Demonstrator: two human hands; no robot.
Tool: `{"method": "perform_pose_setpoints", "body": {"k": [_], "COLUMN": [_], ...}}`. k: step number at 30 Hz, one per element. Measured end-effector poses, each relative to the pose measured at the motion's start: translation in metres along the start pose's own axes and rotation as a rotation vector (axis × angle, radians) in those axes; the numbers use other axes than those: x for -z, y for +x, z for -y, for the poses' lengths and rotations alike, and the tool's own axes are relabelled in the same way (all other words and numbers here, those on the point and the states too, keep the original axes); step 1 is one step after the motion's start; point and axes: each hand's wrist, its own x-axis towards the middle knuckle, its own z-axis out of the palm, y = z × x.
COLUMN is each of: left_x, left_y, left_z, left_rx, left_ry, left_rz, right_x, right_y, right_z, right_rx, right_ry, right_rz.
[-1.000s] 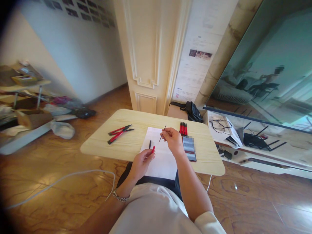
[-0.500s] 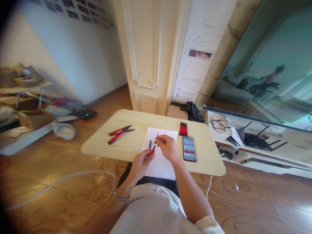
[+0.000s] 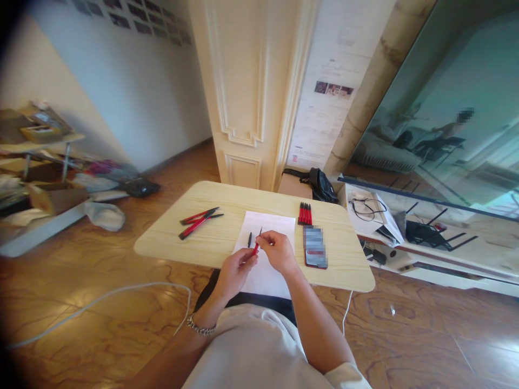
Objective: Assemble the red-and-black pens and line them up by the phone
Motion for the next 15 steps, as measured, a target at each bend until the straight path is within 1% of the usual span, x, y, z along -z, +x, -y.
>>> {"method": "perform_pose_setpoints", "body": {"k": [9, 12, 15], "left_x": [-0.0007, -0.0001, -0.0001], "left_y": [-0.0006, -0.0002, -0.0008], "left_z": [0.0007, 0.0019, 0.0038], "left_rx": [0.011, 0.011, 0.009], "left_ry": [-0.026, -0.028, -0.036], "left_rz": [-0.005, 0.003, 0.017], "right_x": [-0.0015, -0.0007, 0.0004], "right_y": [-0.0014, -0.0003, 0.0005], "right_z": [-0.0023, -0.0031, -0.0029], "right_rx": [0.006, 0.008, 0.025], "right_ry": [0.0, 0.02, 0.025], "right_rz": [-0.021, -0.005, 0.041]}}
